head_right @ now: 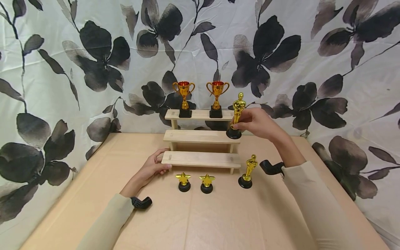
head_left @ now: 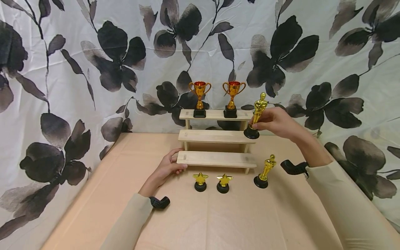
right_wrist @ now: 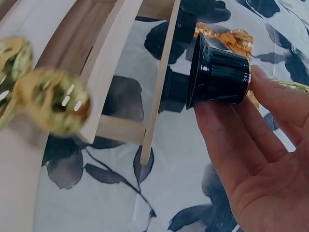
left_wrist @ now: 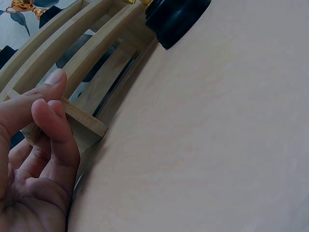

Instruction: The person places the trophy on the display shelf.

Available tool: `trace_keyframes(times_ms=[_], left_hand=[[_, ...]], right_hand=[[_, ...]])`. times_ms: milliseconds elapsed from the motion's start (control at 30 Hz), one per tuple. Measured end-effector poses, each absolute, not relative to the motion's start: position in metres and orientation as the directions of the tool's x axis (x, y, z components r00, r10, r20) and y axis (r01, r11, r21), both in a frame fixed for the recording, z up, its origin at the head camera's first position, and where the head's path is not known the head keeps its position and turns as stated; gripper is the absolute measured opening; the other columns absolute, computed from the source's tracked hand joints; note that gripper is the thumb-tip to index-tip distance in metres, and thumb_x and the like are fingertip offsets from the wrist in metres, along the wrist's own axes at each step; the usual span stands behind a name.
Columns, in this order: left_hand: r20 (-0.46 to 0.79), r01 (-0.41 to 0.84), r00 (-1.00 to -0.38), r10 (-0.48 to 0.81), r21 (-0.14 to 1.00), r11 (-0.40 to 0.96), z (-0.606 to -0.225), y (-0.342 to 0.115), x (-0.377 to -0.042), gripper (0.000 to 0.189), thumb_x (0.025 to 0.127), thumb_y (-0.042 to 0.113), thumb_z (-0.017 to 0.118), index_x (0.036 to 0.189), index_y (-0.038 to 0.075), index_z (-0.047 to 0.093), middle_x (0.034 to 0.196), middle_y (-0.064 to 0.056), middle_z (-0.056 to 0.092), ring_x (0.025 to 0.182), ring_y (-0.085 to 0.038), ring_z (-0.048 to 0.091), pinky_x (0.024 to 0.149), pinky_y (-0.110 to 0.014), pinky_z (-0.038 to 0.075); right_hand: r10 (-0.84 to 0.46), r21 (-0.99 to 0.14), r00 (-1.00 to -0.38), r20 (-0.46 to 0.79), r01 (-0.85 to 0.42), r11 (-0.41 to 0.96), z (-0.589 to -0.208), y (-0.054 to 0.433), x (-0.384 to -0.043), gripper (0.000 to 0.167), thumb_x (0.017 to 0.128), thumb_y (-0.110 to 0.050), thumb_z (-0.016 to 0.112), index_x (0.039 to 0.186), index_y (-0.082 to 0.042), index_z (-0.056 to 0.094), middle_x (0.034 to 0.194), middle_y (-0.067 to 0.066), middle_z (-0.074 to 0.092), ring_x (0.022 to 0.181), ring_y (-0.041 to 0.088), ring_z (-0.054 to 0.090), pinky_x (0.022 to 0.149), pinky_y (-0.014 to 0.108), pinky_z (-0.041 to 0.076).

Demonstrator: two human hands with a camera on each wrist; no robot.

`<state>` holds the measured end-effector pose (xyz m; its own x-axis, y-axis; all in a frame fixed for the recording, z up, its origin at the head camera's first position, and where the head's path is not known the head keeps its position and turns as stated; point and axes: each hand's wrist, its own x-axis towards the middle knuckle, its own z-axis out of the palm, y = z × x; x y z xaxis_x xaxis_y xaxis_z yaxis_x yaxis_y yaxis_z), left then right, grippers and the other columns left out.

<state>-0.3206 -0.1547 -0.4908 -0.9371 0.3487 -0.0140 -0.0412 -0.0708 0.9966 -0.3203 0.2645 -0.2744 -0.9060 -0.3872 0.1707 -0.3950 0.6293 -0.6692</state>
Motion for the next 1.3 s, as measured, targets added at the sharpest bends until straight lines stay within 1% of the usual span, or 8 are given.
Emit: trace_keyframes(times_ms=[133, 267, 400, 567, 833, 933, 1133, 1300], left_hand=[[-0.013, -0.038, -0.936, 0.351, 0.997, -0.064, -0.491, -0.155, -0.322, 0.086, 0.088, -0.002, 0.078, 0.159, 0.01, 0.031, 0.1, -0.002, 0.072, 0.066, -0.01, 0.059, 0.058, -0.02, 0.051], [-0.022, -0.046, -0.938, 0.346, 0.997, -0.061, -0.49, -0.155, -0.322, 0.086, 0.087, -0.001, 0.078, 0.158, 0.011, 0.033, 0.1, -0.003, 0.072, 0.066, -0.011, 0.059, 0.058, -0.02, 0.05], [-0.022, -0.046, -0.937, 0.349, 0.997, -0.06, -0.491, -0.155, -0.322, 0.086, 0.087, -0.001, 0.079, 0.159, 0.011, 0.033, 0.1, -0.002, 0.072, 0.066, -0.011, 0.059, 0.058, -0.02, 0.05], [-0.02, -0.045, -0.938, 0.346, 0.997, -0.065, -0.491, -0.156, -0.322, 0.085, 0.087, -0.001, 0.079, 0.158, 0.012, 0.034, 0.098, -0.003, 0.072, 0.065, -0.011, 0.059, 0.058, -0.02, 0.051], [-0.031, -0.058, -0.938, 0.346, 0.996, -0.068, -0.491, -0.156, -0.322, 0.084, 0.086, -0.001, 0.079, 0.157, 0.013, 0.035, 0.099, -0.004, 0.073, 0.066, -0.011, 0.059, 0.058, -0.02, 0.051], [-0.03, -0.057, -0.939, 0.343, 0.996, -0.068, -0.49, -0.156, -0.321, 0.085, 0.086, 0.0, 0.08, 0.158, 0.012, 0.034, 0.1, -0.004, 0.072, 0.066, -0.011, 0.058, 0.058, -0.02, 0.051], [-0.024, -0.051, -0.94, 0.341, 0.996, -0.071, -0.49, -0.155, -0.322, 0.084, 0.087, 0.0, 0.079, 0.157, 0.012, 0.034, 0.1, -0.005, 0.072, 0.066, -0.011, 0.058, 0.058, -0.02, 0.05], [-0.021, -0.05, -0.937, 0.348, 0.996, -0.073, -0.49, -0.155, -0.322, 0.086, 0.087, 0.0, 0.079, 0.158, 0.01, 0.032, 0.099, -0.004, 0.072, 0.066, -0.01, 0.057, 0.058, -0.02, 0.05]], right_hand=[[-0.413, -0.655, -0.897, 0.157, -0.408, 0.636, -0.272, 0.254, -0.324, 0.022, 0.097, -0.009, 0.071, 0.117, 0.002, 0.072, 0.114, 0.02, 0.075, 0.093, 0.018, 0.075, 0.08, 0.023, 0.061], [-0.447, -0.652, -0.884, 0.135, -0.419, 0.632, -0.272, 0.244, -0.329, 0.024, 0.097, -0.01, 0.072, 0.117, 0.003, 0.071, 0.115, 0.022, 0.075, 0.094, 0.024, 0.074, 0.076, 0.022, 0.059], [-0.457, -0.65, -0.881, 0.124, -0.42, 0.633, -0.274, 0.238, -0.332, 0.024, 0.097, -0.011, 0.072, 0.117, 0.002, 0.071, 0.115, 0.02, 0.076, 0.094, 0.026, 0.074, 0.074, 0.023, 0.059], [-0.475, -0.647, -0.868, 0.144, -0.446, 0.618, -0.275, 0.229, -0.337, 0.022, 0.097, -0.009, 0.071, 0.116, 0.003, 0.07, 0.114, 0.02, 0.075, 0.095, 0.027, 0.073, 0.079, 0.026, 0.061], [-0.488, -0.673, -0.862, 0.137, -0.443, 0.593, -0.275, 0.212, -0.344, 0.021, 0.097, -0.006, 0.07, 0.115, 0.006, 0.069, 0.112, 0.023, 0.075, 0.088, 0.027, 0.072, 0.076, 0.031, 0.061], [-0.493, -0.667, -0.86, 0.131, -0.445, 0.598, -0.275, 0.207, -0.347, 0.023, 0.097, -0.007, 0.071, 0.116, 0.005, 0.069, 0.111, 0.023, 0.075, 0.089, 0.028, 0.072, 0.078, 0.035, 0.062], [-0.493, -0.675, -0.86, 0.131, -0.441, 0.592, -0.277, 0.195, -0.355, 0.027, 0.097, -0.007, 0.071, 0.121, 0.005, 0.068, 0.115, 0.023, 0.074, 0.102, 0.032, 0.074, 0.088, 0.041, 0.063], [-0.493, -0.693, -0.86, 0.129, -0.434, 0.576, -0.279, 0.185, -0.359, 0.026, 0.098, -0.005, 0.069, 0.121, 0.006, 0.066, 0.119, 0.025, 0.072, 0.105, 0.034, 0.073, 0.09, 0.045, 0.062]])
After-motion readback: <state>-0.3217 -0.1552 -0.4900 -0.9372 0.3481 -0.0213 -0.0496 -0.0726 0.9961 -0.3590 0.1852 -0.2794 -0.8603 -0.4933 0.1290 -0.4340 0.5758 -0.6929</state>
